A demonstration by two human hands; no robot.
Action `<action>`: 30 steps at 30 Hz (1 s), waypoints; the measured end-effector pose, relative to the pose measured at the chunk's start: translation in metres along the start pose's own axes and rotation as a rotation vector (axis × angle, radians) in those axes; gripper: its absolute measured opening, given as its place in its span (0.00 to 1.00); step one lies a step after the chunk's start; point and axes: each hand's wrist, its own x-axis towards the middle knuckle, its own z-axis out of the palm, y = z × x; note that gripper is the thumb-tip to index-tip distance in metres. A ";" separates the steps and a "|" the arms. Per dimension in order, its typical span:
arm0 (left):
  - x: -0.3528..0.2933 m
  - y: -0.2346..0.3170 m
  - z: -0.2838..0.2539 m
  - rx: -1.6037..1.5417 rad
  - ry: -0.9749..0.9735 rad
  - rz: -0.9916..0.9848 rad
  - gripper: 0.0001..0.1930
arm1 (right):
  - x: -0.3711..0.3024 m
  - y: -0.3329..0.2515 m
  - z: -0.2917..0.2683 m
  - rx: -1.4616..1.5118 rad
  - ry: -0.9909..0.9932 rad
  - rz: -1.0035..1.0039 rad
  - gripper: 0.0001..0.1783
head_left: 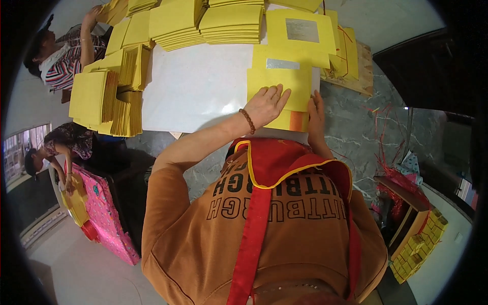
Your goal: Folding and stacking yellow paper sheets with silver foil centers.
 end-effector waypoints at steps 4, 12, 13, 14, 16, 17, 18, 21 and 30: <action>-0.007 -0.022 -0.023 -0.258 0.151 -0.093 0.29 | -0.002 -0.017 0.004 -0.054 0.105 -0.075 0.26; -0.112 -0.113 0.008 0.007 0.256 -0.429 0.27 | 0.010 0.009 -0.014 -0.196 0.084 -0.033 0.27; -0.126 -0.119 0.019 0.008 0.253 -0.431 0.27 | 0.013 0.012 -0.015 -0.170 0.054 -0.094 0.26; -0.139 -0.123 0.028 0.005 0.170 -0.447 0.26 | 0.013 0.014 -0.015 -0.143 0.026 -0.155 0.25; -0.147 -0.121 0.034 0.000 0.085 -0.466 0.25 | 0.011 0.010 -0.010 -0.139 0.024 -0.159 0.24; -0.151 -0.118 0.037 -0.051 0.044 -0.480 0.23 | 0.010 0.009 -0.009 -0.134 0.025 -0.167 0.23; -0.152 -0.115 0.038 -0.102 0.003 -0.494 0.23 | 0.011 0.011 -0.010 -0.135 0.023 -0.164 0.23; -0.153 -0.113 0.044 -0.028 -0.087 -0.543 0.24 | 0.013 0.012 -0.014 -0.306 0.030 -0.250 0.23; -0.130 -0.118 0.020 0.013 -0.249 -0.513 0.19 | 0.025 0.002 -0.020 -0.903 -0.086 -0.719 0.11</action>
